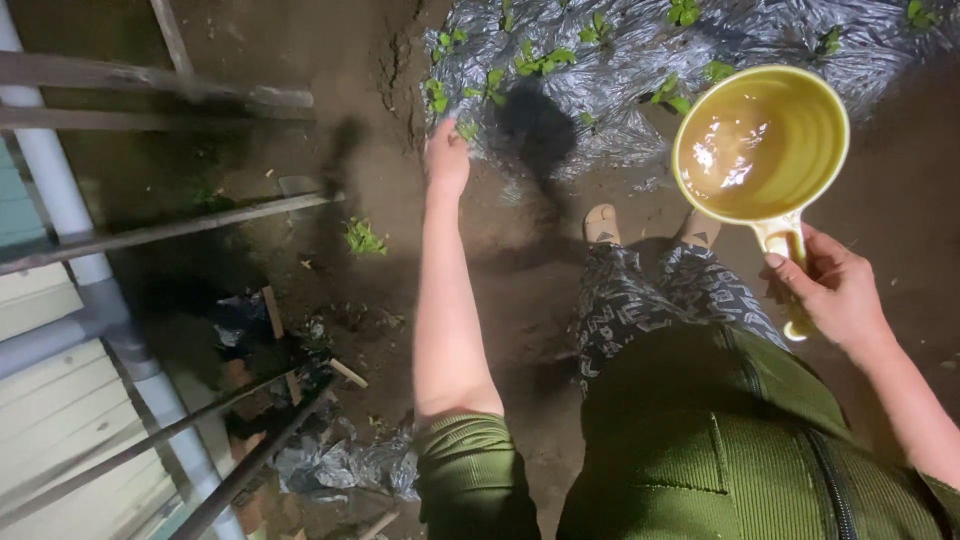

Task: Watering young plants in a garden bed using a hand scoop and a bucket of water

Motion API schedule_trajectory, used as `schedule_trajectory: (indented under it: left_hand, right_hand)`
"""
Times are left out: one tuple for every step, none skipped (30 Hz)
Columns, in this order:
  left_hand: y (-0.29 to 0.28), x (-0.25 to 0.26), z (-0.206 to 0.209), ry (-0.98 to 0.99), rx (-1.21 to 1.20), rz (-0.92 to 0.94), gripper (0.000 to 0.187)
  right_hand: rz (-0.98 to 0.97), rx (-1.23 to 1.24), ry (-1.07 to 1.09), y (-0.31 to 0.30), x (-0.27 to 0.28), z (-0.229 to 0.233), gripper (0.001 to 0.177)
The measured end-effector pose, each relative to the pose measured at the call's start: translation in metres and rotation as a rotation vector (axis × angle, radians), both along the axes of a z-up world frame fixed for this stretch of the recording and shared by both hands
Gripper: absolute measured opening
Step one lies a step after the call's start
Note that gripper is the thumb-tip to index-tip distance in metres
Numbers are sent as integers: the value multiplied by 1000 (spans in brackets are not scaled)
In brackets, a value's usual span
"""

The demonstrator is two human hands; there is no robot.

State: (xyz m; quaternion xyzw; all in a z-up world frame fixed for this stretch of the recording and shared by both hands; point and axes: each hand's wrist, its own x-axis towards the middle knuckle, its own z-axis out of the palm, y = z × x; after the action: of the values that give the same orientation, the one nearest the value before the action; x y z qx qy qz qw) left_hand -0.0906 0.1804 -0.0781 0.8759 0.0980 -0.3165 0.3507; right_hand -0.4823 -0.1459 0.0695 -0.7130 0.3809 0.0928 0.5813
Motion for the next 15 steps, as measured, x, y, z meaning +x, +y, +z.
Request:
schedule_trajectory:
  left_hand:
    - [1,0,-5,1,-1,3,54]
    - [2,-1,-10,-15,47,13,53]
    - [2,-1,-15,-32,94,22,53]
    - [-5,-5,-2,-31,93,23,53]
    - [-11,-9,11,-15,43,85,53]
    - [-17,-12,25,1,-7,148,53]
    - [-28,-16,36,0,-8,148,53]
    - [-38,-21,48,-95,-10,93,55]
    - [-49,-26,59,-190,-12,38,57]
    - [-69,-41,93,-190,-12,38,57]
    - [-89,-56,128,-241,-136,-19,47]
    - [-109,-70,163,-291,-259,-78,39]
    - [-127,-90,170,-294,-259,-76,39]
    - [-145,-109,177,-210,-313,-201,38]
    - [-164,-129,185,-127,-368,-327,36]
  right_hand:
    - [3,-1,1,0,-1,-3,56]
    - [-13,5,3,0,-3,-5,56]
    - [-30,10,5,0,-5,-8,55]
    - [-30,8,6,0,-5,-8,55]
    - [-10,3,4,-1,-6,-9,55]
    - [9,-2,3,-1,-6,-10,55]
    - [9,-2,2,0,-6,-12,55]
    - [10,2,7,0,-6,-14,53]
    - [10,6,12,1,-7,-17,51]
    - [10,5,12,2,-7,-19,51]
    - [37,-9,11,3,-6,-21,49]
    - [63,-23,11,3,-5,-23,46]
    - [65,-23,8,6,0,-21,46]
    - [85,-40,16,9,5,-19,45]
    - [105,-58,24,11,10,-16,44]
